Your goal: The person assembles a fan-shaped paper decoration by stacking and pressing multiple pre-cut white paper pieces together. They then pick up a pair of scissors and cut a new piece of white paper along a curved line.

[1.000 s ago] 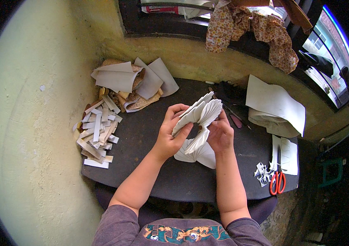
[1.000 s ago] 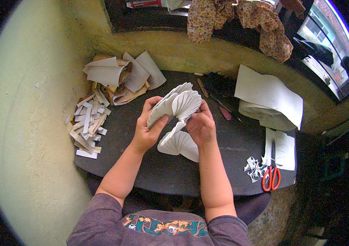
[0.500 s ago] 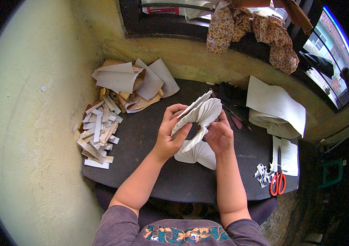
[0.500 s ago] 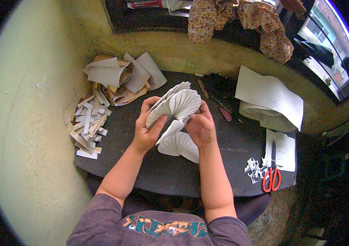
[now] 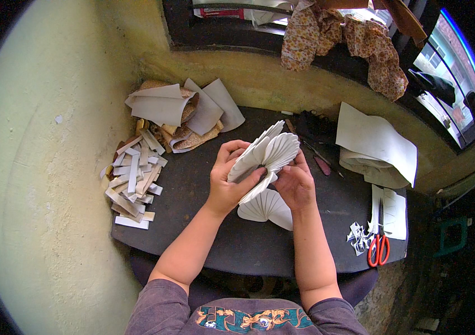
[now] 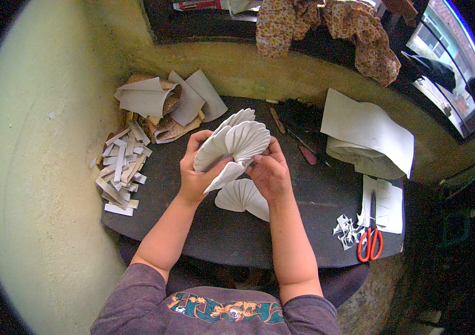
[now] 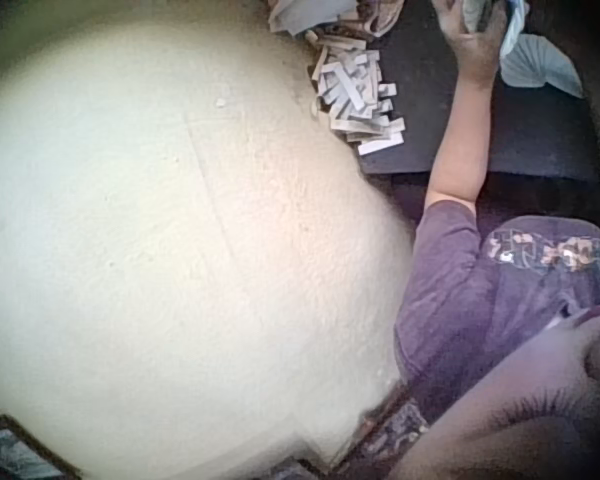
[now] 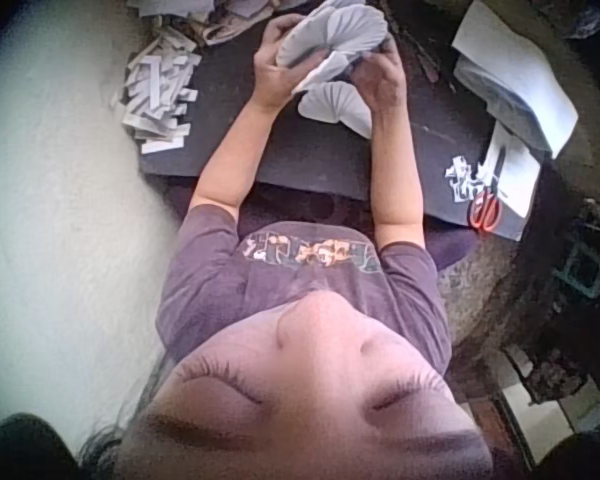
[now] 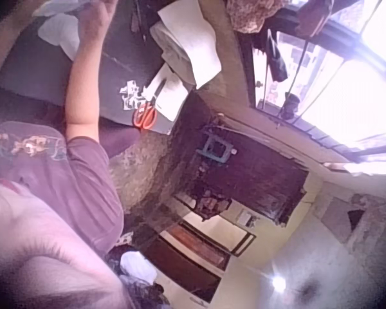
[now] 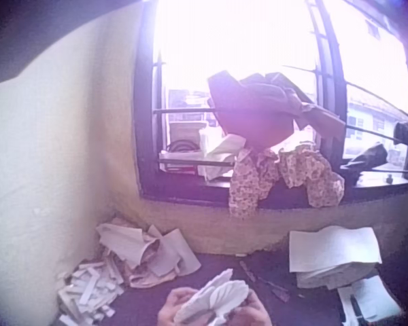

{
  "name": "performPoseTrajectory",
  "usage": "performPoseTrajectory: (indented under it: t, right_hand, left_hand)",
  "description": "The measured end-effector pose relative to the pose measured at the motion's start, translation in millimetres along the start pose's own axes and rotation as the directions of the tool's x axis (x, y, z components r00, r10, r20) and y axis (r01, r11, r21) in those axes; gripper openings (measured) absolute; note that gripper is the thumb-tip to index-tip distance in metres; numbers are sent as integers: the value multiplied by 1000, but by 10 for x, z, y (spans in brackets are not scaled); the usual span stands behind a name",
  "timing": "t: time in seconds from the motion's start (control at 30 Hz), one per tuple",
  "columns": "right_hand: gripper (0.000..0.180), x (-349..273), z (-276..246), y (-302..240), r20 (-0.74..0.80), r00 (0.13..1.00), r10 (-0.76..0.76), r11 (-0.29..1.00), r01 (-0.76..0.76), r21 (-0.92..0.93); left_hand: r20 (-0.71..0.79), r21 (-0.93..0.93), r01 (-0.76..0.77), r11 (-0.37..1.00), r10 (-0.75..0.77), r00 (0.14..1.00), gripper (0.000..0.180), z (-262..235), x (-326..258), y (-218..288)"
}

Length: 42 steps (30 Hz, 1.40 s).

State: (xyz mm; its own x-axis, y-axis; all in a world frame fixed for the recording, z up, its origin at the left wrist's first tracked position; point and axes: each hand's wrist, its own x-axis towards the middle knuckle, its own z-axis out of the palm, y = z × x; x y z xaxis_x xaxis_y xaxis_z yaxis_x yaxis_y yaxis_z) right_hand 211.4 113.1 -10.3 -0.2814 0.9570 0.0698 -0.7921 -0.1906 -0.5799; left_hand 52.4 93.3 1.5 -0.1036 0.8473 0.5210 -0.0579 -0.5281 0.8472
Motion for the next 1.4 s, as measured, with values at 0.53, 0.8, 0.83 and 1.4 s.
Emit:
performPoseTrajectory:
  t: [0.53,0.8,0.83,1.4]
  right_hand:
    - [49,-2,32,-38,-19,999,50,982,-53,-181]
    - [42,-75,72,-450,47,934,-353,443,211,-871]
    - [40,-92,125,-515,108,922,-371,308,232,-923]
    - [34,52,539,-726,215,975,-49,63,218,-974]
  left_hand:
    - [22,71,-36,997,35,999,33,-56,16,-67]
    - [205,98,26,995,-45,978,23,-84,60,9]
    - [243,126,29,992,-59,968,22,-82,76,37]
    - [256,101,131,986,-153,955,20,-94,64,-82]
